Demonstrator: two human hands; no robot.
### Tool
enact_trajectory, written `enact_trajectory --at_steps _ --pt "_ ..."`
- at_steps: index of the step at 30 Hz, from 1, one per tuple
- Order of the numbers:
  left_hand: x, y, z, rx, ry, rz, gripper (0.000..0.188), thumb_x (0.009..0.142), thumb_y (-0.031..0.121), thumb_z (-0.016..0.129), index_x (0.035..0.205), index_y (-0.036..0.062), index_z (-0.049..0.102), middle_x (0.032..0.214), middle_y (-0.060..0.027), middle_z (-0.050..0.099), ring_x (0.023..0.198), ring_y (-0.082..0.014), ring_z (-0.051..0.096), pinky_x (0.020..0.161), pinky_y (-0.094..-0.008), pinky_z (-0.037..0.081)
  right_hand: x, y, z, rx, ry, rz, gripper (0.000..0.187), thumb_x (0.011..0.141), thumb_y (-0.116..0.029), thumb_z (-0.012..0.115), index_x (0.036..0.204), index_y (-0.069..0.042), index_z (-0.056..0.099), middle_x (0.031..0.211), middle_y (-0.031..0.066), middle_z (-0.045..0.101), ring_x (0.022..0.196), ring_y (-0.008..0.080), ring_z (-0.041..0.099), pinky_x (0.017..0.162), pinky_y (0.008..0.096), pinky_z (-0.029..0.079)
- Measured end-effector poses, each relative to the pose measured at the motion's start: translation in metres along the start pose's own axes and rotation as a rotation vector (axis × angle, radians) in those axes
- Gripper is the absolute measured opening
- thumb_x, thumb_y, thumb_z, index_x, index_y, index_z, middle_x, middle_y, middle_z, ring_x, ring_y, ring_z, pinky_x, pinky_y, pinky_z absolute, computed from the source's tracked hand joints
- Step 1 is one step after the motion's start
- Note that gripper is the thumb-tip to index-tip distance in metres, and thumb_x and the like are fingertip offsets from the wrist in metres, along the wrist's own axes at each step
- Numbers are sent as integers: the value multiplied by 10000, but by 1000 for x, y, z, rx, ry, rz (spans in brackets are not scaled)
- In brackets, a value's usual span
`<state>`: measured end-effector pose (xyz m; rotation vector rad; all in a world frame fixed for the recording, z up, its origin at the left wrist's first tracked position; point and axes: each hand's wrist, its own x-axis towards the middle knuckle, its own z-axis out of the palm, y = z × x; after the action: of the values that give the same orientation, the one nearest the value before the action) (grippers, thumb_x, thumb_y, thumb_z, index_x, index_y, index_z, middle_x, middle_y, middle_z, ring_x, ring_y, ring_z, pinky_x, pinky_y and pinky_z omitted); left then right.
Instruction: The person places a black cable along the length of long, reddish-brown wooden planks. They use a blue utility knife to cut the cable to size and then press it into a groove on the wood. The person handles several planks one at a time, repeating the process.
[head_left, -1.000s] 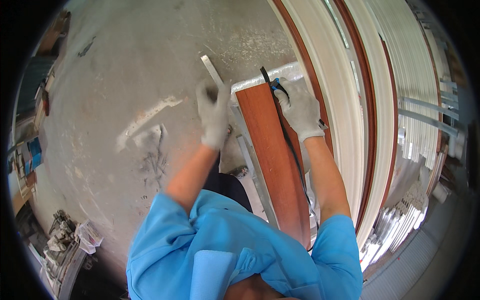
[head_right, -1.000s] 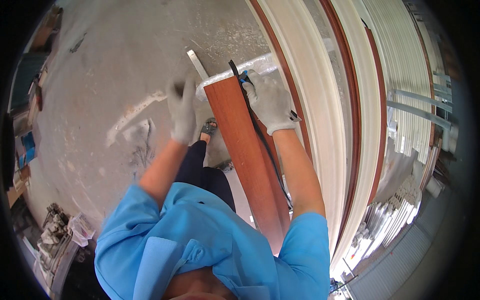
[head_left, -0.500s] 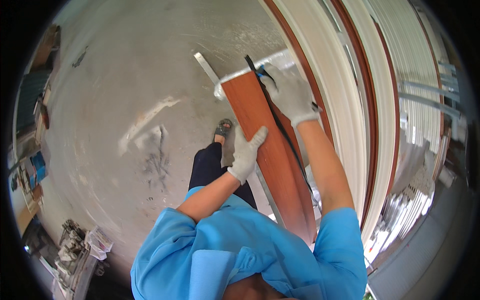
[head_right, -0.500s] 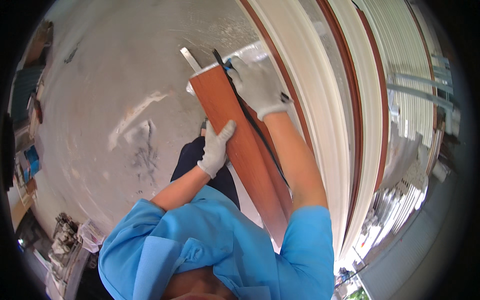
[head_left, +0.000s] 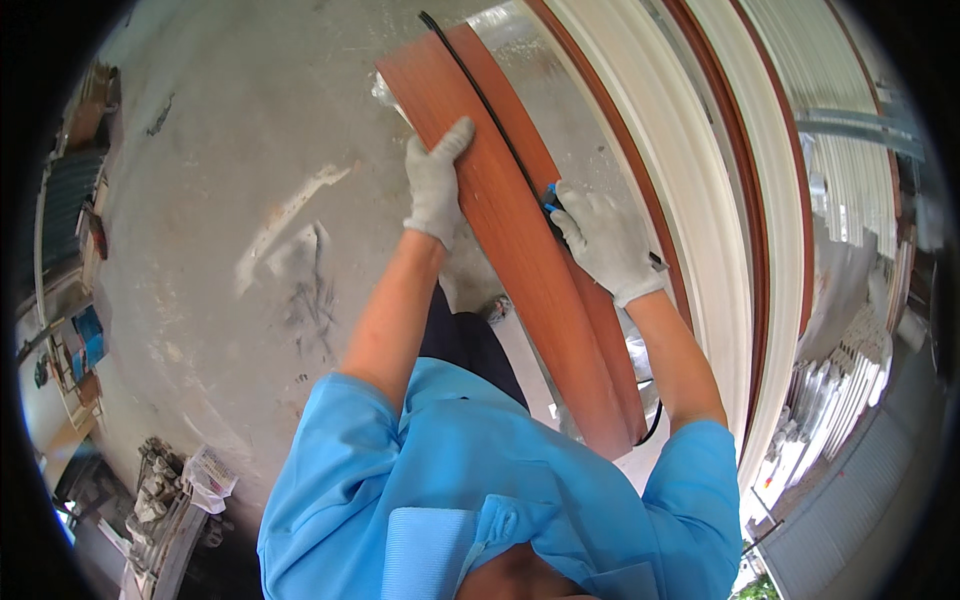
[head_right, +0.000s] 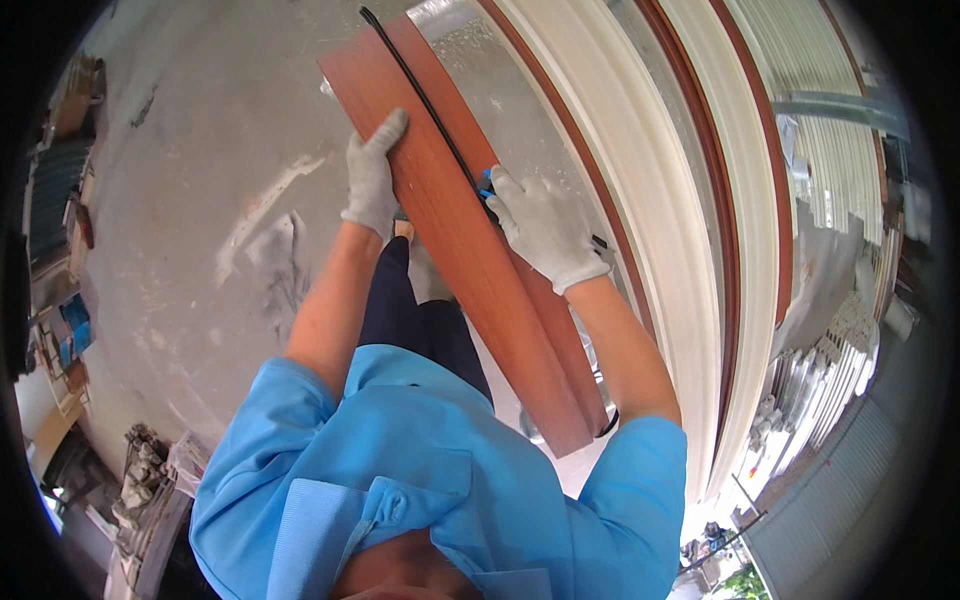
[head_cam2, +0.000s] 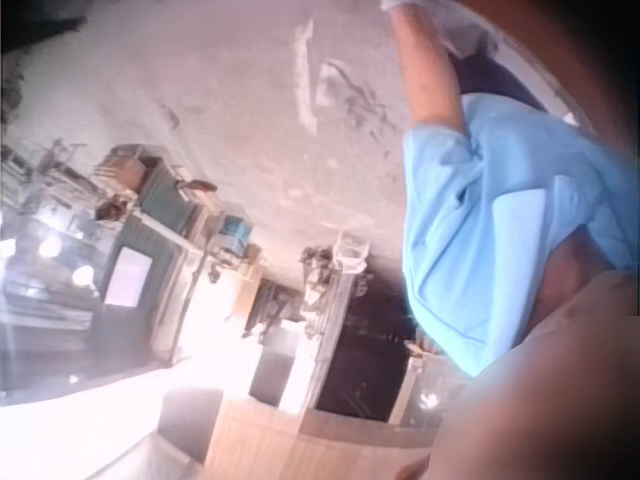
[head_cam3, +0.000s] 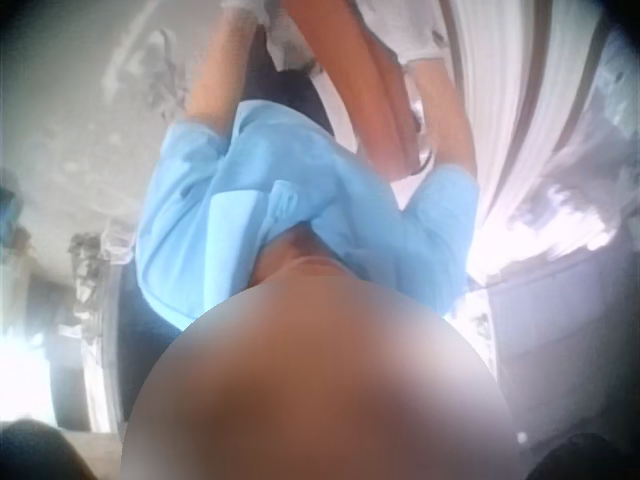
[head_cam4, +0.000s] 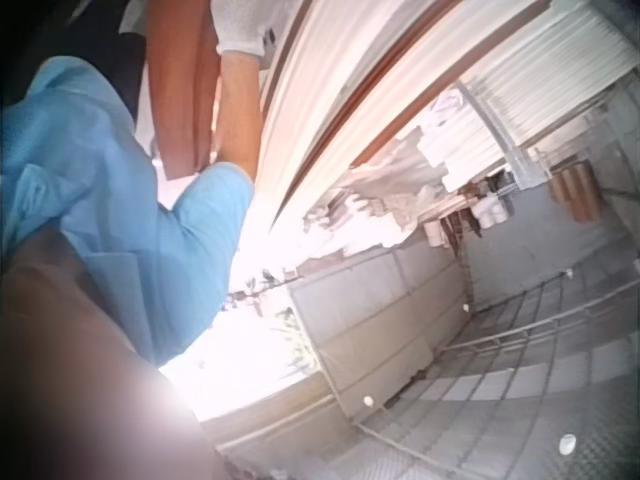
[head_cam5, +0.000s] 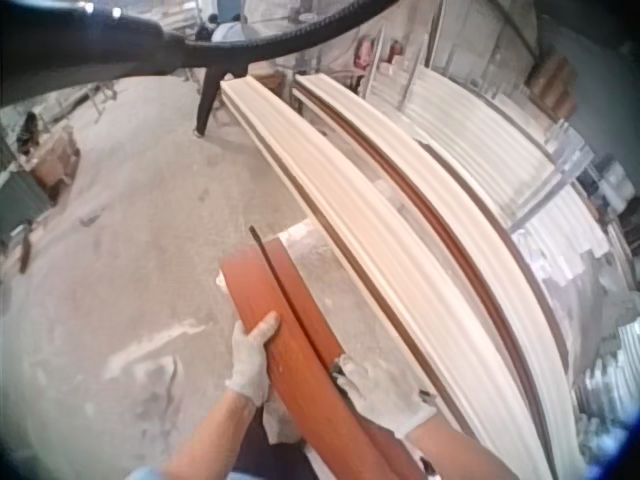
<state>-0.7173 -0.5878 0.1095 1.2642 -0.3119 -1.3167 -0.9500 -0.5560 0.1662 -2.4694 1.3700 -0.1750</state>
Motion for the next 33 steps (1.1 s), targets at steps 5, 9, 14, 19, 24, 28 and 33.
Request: enact_trajectory --at_steps 5,9,14,19,24,28,33 --pt "15 -8 -7 29 3 25 614 851 250 840 1236 -107 522 1127 -210 673 966 -261 700 843 -368 584 -99 1 -8 22 -13 13 355 964 -276 643 1263 -86 652 818 151 659 764 341 671 670 484 529" --pt "15 -10 -5 52 47 115 610 856 238 841 1249 -97 516 1146 -205 669 982 -257 696 847 -359 582 -101 1 -6 15 -14 33 371 963 -290 642 1279 -96 646 840 140 667 797 338 671 681 476 532" --pt "5 -8 1 47 88 64 607 874 243 828 1297 -54 511 1191 -183 662 985 -249 689 866 -370 578 28 -3 18 48 144 22 286 967 -233 637 1215 -93 665 1035 176 712 957 371 672 839 482 521" --pt "1 -9 1 63 107 66 706 846 254 859 1346 -62 475 1254 -169 641 1083 -241 655 932 -344 546 198 -20 3 -4 105 55 286 985 -322 588 1175 -129 681 1042 186 736 985 379 700 854 487 541" --pt "1 -6 0 20 68 103 649 843 221 856 1310 -72 512 1214 -174 667 1041 -253 676 918 -357 555 226 -24 -4 -18 96 55 295 984 -357 577 1192 -175 678 995 170 745 944 389 706 827 510 549" --pt "5 -4 1 11 61 102 597 837 185 854 1261 -92 538 1174 -186 685 1011 -263 692 892 -363 567 161 -9 -1 -65 101 -65 281 983 -316 592 1189 -141 668 991 164 744 928 384 708 811 499 554" --pt "16 -13 -7 -13 28 142 561 828 152 852 1236 -95 557 1147 -186 692 980 -276 703 861 -361 579 -9 -3 -2 -102 -2 -5 295 960 -229 642 1222 -93 653 985 177 708 913 365 677 812 492 519"
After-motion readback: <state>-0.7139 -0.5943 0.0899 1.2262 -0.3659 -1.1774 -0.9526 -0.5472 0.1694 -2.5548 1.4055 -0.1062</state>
